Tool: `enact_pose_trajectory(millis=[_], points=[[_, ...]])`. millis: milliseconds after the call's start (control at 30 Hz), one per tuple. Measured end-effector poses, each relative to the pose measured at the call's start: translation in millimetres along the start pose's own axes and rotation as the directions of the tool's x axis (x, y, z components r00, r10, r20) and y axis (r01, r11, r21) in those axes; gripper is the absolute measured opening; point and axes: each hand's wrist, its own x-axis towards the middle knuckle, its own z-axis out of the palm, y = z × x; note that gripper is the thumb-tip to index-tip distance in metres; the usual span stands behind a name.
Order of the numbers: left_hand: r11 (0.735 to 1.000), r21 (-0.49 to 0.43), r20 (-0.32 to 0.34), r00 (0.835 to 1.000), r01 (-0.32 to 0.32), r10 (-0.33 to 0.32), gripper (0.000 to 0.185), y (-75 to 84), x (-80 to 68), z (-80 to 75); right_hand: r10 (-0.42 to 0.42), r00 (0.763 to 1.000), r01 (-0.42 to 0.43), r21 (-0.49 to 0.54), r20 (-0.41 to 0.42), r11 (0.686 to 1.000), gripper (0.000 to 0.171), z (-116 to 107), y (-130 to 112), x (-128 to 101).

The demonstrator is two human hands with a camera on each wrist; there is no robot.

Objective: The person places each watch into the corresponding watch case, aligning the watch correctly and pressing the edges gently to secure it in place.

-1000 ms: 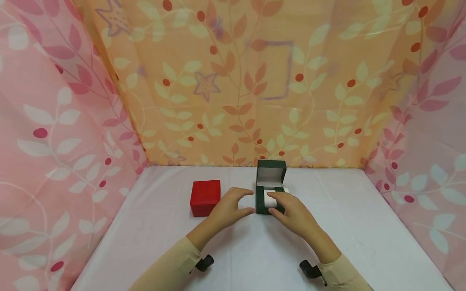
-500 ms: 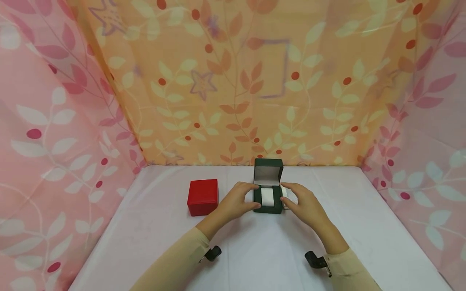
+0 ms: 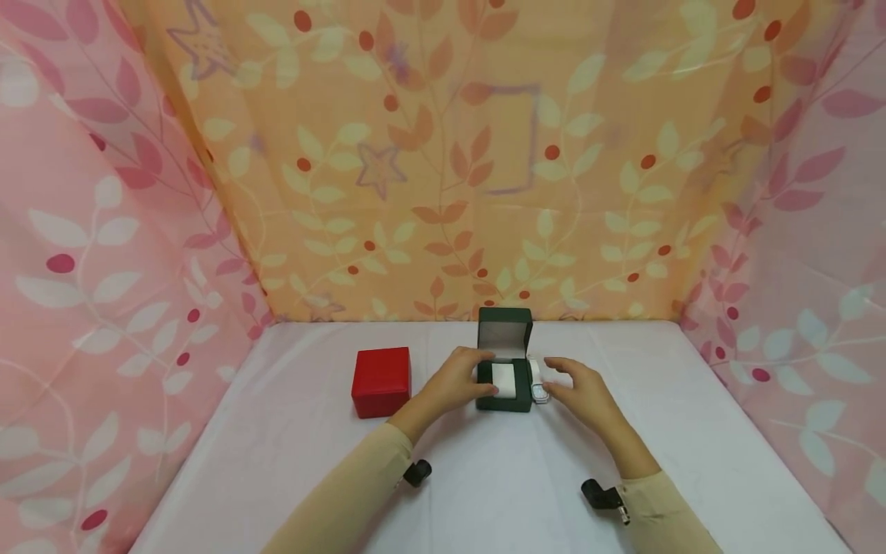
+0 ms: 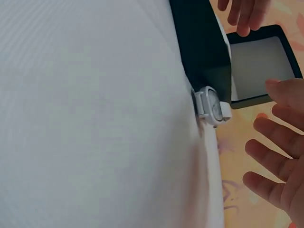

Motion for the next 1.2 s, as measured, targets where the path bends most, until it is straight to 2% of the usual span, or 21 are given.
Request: enact_pose_trajectory(millis=[233,467,667,933,1200], points=[[1.0,-0.03,0.02,1.0,0.002,-0.001,0.065,-5.0,9.6,8.1,0.008,0.999,-0.01,0.042,0.031,0.999,0.048,7,16,2],[1.0,-0.012,0.046,0.999,0.009,-0.009,0.069,-10.0,18.6,11.5,0.04,0.996,-0.044,0.057,0.074,0.997,0.051,12,22,2],[0.999,0.048,0.066,0.998,-0.005,0.002,0.072,-11.8,24.3,14.9,0.066,0.991,-0.068,0.012,0.115,0.998,0.051,16,25,3],[0.98,0.195,0.103,0.994,-0.043,0.024,0.07,-8.8,30.3,15.1,0.078,0.991,-0.076,-0.023,0.106,0.997,0.05,20,25,3],[0.969,0.242,0.113,0.993,-0.045,0.018,0.064,-6.3,33.1,15.3,0.114,0.988,-0.113,-0.014,0.1,0.993,0.048,25,23,5]])
